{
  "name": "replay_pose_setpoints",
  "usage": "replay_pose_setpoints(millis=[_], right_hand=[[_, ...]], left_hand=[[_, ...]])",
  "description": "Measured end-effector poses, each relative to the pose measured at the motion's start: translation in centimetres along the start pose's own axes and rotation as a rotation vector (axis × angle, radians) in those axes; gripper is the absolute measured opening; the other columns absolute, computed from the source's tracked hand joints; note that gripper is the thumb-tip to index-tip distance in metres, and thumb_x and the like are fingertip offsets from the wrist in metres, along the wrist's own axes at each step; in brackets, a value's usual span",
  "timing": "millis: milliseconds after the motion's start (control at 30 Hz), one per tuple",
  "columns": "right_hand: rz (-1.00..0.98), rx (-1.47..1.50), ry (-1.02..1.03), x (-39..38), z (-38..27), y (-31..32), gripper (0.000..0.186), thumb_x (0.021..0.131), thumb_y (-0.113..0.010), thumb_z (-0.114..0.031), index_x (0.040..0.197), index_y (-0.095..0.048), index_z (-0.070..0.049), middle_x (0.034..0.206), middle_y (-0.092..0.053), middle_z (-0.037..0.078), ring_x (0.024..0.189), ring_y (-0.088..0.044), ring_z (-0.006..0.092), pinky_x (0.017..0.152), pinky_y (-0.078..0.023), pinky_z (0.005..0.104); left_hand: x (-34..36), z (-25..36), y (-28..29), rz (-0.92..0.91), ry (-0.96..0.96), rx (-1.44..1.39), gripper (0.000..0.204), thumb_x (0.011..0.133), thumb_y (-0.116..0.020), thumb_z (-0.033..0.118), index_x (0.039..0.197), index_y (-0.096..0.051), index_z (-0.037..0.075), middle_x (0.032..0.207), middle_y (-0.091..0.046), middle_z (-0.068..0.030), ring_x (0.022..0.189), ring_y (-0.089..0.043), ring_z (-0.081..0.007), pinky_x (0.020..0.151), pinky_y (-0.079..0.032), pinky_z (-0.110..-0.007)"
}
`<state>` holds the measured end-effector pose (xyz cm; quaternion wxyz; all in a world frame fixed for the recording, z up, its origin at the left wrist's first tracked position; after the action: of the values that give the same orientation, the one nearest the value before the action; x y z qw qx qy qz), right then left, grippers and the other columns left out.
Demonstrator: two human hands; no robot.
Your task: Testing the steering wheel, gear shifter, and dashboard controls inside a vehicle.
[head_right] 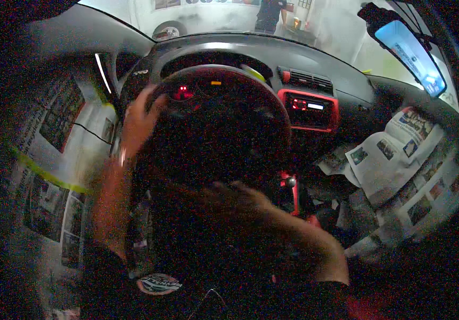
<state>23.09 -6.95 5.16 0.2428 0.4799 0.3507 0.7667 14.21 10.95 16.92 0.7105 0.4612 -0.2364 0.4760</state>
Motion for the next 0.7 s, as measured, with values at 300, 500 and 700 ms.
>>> replay_pose_setpoints(millis=[300,500,700], right_hand=[[0.154,-0.227,-0.394,15.9,9.4,5.5,0.048,0.092,-0.061,-0.057,0.088,-0.072,-0.011,0.091,-0.07,0.011,0.092,-0.068,0.032,0.08,-0.05,0.049],[-0.138,-0.225,0.352,14.9,-8.3,-9.4,0.038,0.095,-0.056,-0.04,0.103,-0.075,-0.008,0.112,-0.072,0.01,0.12,-0.061,0.0305,0.113,-0.034,0.0484],[-0.181,-0.216,0.547,7.0,-11.5,-19.6,0.034,0.091,-0.057,-0.025,0.116,-0.073,-0.008,0.127,-0.07,0.011,0.131,-0.057,0.0287,0.125,-0.026,0.0501]], left_hand=[[-24.6,2.6,-10.1,-0.903,0.326,-0.348,0.033,0.104,-0.059,0.029,0.114,-0.068,-0.001,0.111,-0.073,-0.018,0.098,-0.072,-0.0247,0.087,-0.055,-0.039],[-5.4,4.3,3.9,0.06,0.11,-0.298,0.029,0.102,-0.062,0.029,0.099,-0.071,0.002,0.087,-0.072,-0.0095,0.079,-0.068,-0.0174,0.073,-0.053,-0.035],[-2.4,-1.5,1.9,0.205,0.109,0.157,0.044,0.104,-0.059,0.045,0.116,-0.065,0.003,0.081,-0.07,-0.0079,0.071,-0.066,-0.0173,0.067,-0.05,-0.031]])
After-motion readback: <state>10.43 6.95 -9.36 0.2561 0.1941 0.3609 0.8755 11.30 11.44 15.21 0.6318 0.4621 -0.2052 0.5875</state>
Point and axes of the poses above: each hand's wrist, its own x-axis towards the middle knuckle, its own y-axis out of the back of the hand, z = x × y, the point moved 7 cm from there along x, towards the middle knuckle
